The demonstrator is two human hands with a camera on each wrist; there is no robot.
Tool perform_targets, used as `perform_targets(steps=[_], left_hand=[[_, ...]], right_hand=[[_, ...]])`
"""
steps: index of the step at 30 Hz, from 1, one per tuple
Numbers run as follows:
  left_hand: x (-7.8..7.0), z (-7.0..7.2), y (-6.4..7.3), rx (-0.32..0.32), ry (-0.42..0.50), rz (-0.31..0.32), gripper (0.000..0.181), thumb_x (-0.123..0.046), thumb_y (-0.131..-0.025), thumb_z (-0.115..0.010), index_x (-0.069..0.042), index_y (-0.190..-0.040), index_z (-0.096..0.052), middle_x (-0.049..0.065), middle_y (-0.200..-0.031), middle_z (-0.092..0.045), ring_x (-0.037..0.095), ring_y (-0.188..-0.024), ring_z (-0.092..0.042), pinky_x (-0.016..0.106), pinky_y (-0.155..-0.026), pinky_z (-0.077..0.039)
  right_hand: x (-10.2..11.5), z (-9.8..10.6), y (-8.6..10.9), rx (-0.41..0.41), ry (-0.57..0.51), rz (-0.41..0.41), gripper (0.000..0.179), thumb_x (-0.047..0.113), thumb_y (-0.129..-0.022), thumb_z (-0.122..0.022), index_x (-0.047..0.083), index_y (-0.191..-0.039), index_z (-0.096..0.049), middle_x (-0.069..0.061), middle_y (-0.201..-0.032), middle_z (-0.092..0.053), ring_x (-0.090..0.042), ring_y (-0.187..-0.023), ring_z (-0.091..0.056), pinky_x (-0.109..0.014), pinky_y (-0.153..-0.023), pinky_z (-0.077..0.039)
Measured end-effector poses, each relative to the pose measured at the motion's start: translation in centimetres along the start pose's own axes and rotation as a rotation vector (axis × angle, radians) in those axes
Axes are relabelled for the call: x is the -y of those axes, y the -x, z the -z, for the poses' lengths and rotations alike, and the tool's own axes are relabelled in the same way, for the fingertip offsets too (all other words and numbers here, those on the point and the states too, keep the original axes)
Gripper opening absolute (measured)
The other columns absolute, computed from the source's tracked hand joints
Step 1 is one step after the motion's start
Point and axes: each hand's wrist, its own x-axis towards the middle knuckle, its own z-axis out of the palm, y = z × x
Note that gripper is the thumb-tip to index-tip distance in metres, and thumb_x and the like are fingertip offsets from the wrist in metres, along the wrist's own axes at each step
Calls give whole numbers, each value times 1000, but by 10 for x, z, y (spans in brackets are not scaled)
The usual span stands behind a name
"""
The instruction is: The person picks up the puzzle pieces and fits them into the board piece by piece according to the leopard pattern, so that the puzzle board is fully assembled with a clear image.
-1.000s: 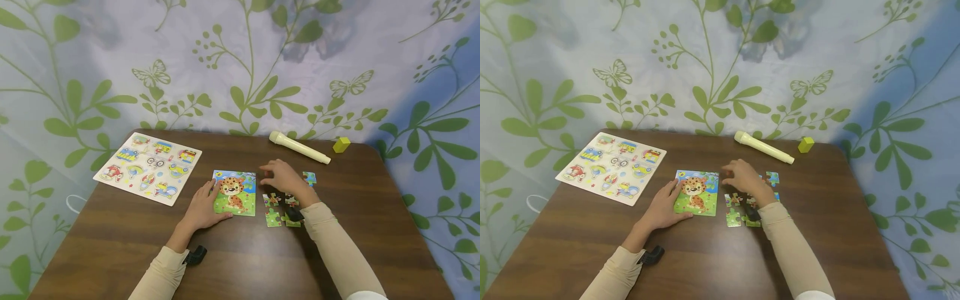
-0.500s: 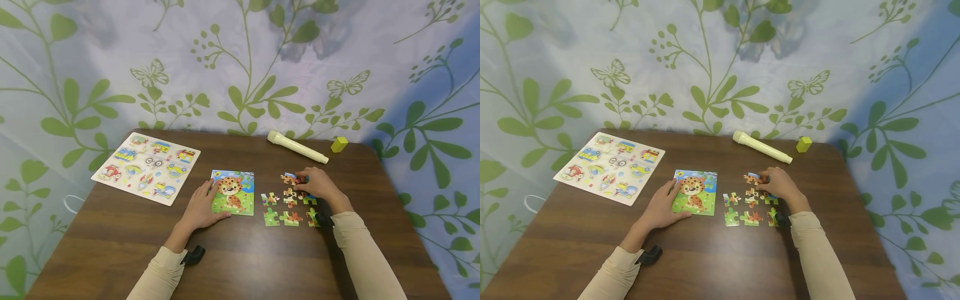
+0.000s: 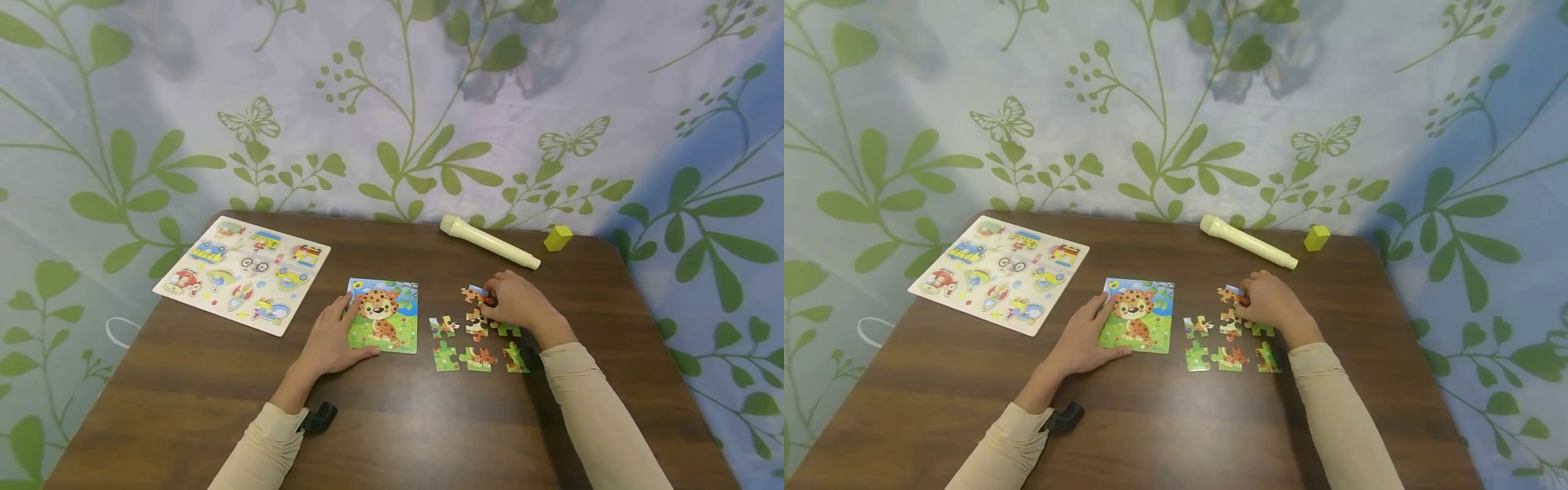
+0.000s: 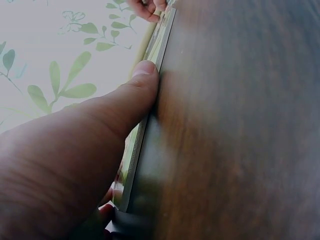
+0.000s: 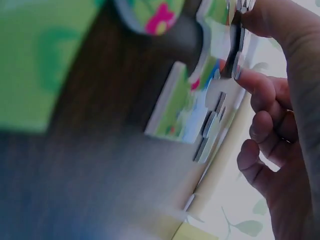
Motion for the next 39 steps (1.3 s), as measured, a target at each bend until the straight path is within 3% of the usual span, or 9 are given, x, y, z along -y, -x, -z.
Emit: perform_targets(steps=[5,10,14,19,26,33,39], left_hand=[[-1,0,0,3,-2,2,111,-64,-81,-76,-10,-163,-25,15,-170,-21,37,-157,-21,57,-125,-23],[0,0,0,-17,-9,-6,110,-63,-80,-77,-9,-162,-28,17,-169,-24,38,-156,-23,57,-125,-24],[0,-1,0,-25,-16,-17,111,-63,-80,-77,-8,-162,-27,18,-168,-24,39,-156,-24,58,-124,-25],[-2,-5,0,-48,-22,1,106,-65,-84,-72,-11,-163,-26,16,-168,-25,38,-156,-25,59,-123,-25],[-9,-16,-7,-130,-80,62,86,-65,-96,-54,-18,-162,-30,17,-164,-33,39,-151,-32,60,-123,-26],[-21,-21,-14,-204,-164,66,74,-61,-98,-53,-20,-157,-42,20,-153,-43,40,-143,-39,60,-117,-30],[-25,-23,-19,-247,-238,83,66,-59,-99,-53,-22,-154,-47,20,-142,-48,39,-134,-43,59,-114,-32]], right_hand=[[20,4,-10,-70,17,59,26,35,-87,-71,10,-92,-72,-1,-89,-60,-20,-83,-49,-37,-74,-41],[73,4,-37,-121,21,185,30,35,-87,-71,9,-100,-74,0,-88,-61,-20,-81,-48,-36,-74,-43],[114,-7,-61,-120,64,267,35,38,-90,-69,9,-109,-75,-3,-97,-66,-21,-86,-53,-37,-79,-49],[147,-16,-78,-76,146,259,38,42,-94,-67,10,-114,-74,-5,-106,-68,-23,-93,-57,-45,-87,-53],[161,-13,-84,-44,203,236,34,40,-95,-68,11,-112,-75,-5,-109,-69,-25,-101,-59,-48,-93,-53],[163,-13,-85,-11,222,232,37,41,-96,-69,11,-117,-74,-5,-114,-70,-25,-106,-60,-49,-96,-52],[166,-13,-85,-12,212,235,33,41,-95,-71,12,-111,-76,-5,-113,-71,-25,-107,-62,-50,-96,-52]])
